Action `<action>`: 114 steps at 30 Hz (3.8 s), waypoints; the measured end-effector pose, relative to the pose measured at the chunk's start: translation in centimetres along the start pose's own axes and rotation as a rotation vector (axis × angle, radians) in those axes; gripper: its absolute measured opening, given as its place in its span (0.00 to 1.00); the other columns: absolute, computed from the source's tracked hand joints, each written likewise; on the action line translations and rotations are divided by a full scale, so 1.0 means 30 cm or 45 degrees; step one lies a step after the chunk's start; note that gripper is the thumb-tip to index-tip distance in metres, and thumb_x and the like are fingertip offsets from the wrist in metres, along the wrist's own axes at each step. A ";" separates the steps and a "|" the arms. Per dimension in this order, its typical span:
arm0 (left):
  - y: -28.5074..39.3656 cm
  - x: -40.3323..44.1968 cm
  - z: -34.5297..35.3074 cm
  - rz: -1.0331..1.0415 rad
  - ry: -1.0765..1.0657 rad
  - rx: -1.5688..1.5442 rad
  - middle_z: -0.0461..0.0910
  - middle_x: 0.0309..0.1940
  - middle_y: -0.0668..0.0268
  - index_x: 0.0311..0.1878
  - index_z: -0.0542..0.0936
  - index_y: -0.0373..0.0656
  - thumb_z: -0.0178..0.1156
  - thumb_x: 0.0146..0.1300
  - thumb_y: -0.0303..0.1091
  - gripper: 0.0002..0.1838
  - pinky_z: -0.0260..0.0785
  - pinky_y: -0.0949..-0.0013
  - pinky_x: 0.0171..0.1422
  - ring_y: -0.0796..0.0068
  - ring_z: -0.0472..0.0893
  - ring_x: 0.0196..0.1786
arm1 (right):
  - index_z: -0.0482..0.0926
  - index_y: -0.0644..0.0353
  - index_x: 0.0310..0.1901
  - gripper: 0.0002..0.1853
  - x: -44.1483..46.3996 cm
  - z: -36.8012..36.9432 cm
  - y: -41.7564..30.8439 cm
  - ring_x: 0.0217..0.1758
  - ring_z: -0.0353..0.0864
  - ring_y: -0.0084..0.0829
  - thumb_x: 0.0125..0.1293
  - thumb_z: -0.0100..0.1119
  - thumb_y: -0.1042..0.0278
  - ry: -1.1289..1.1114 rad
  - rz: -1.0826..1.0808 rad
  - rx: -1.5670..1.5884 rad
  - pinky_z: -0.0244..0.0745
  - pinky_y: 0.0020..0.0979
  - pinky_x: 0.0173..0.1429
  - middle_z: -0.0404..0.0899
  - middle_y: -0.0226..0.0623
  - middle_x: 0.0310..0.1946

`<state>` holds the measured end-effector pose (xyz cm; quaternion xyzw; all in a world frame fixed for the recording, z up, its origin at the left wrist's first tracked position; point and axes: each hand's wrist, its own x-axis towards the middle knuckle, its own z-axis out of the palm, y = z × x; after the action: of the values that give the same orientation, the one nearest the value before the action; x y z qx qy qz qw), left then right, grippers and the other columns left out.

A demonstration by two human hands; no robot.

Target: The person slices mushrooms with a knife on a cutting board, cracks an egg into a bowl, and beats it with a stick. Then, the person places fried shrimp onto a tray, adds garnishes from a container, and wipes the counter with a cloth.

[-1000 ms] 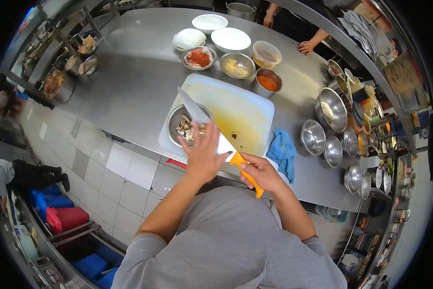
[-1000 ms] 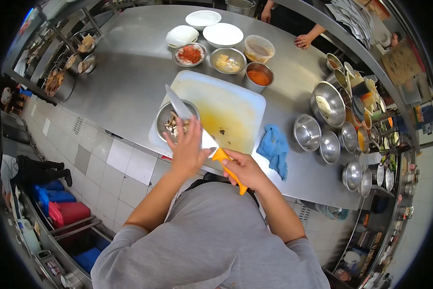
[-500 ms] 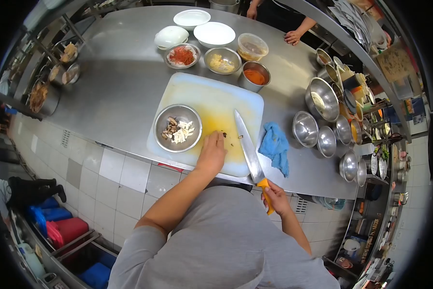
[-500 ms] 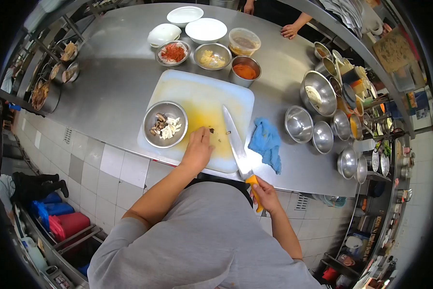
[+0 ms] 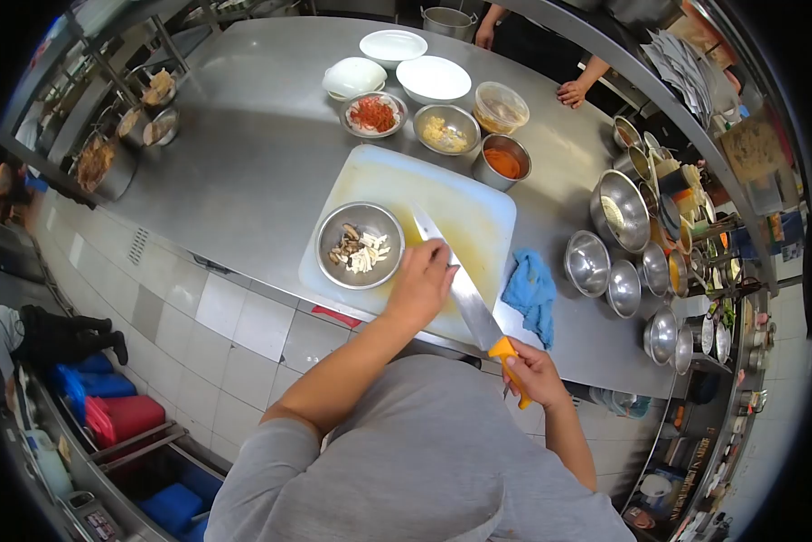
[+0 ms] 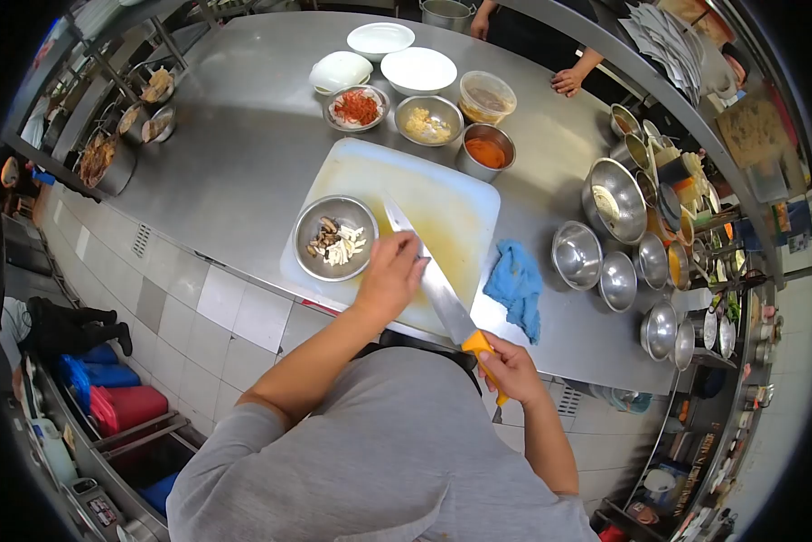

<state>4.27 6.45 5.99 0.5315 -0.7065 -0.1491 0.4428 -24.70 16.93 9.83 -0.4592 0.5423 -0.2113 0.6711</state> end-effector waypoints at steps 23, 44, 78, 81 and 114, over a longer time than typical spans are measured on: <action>-0.395 -0.168 -0.323 -1.031 -0.085 -0.118 0.83 0.28 0.63 0.47 0.84 0.33 0.65 0.73 0.45 0.19 0.69 0.66 0.27 0.76 0.78 0.24 | 0.75 0.41 0.75 0.33 0.262 0.111 0.030 0.56 0.83 0.53 0.68 0.67 0.66 0.435 -0.465 -0.953 0.80 0.44 0.63 0.80 0.48 0.57; 0.987 -0.357 1.039 -0.896 -1.421 -0.802 0.82 0.26 0.67 0.44 0.82 0.37 0.60 0.69 0.28 0.06 0.64 0.74 0.22 0.81 0.74 0.21 | 0.88 0.54 0.55 0.17 -1.044 -0.644 0.937 0.53 0.84 0.44 0.65 0.72 0.67 1.581 -0.302 -0.706 0.82 0.42 0.56 0.83 0.39 0.50; 2.079 -0.126 2.154 -0.802 -1.192 -0.994 0.82 0.31 0.67 0.55 0.80 0.37 0.57 0.70 0.30 0.14 0.71 0.72 0.27 0.80 0.77 0.25 | 0.69 0.65 0.74 0.35 -1.434 -2.525 0.936 0.72 0.69 0.57 0.67 0.69 0.70 1.894 -0.509 -0.800 0.66 0.49 0.76 0.64 0.58 0.71; 2.082 -0.152 2.076 -1.013 -0.817 -0.897 0.83 0.32 0.65 0.54 0.80 0.35 0.57 0.68 0.29 0.14 0.70 0.72 0.26 0.78 0.78 0.25 | 0.69 0.63 0.74 0.33 -1.293 -2.846 0.709 0.71 0.72 0.50 0.68 0.67 0.73 1.829 -1.049 -0.973 0.71 0.44 0.70 0.67 0.56 0.70; 2.323 -0.626 1.976 -1.744 0.516 -0.573 0.83 0.36 0.61 0.56 0.78 0.32 0.57 0.71 0.27 0.13 0.73 0.72 0.29 0.77 0.77 0.26 | 0.85 0.62 0.49 0.15 0.682 -4.560 0.574 0.58 0.83 0.62 0.74 0.50 0.63 1.236 -0.573 -1.459 0.77 0.59 0.60 0.85 0.59 0.52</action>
<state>-84.56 34.82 11.32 0.7662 -0.0745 -0.4315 0.4703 -147.92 -43.63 -14.30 -0.6892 0.6933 -0.2065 -0.0415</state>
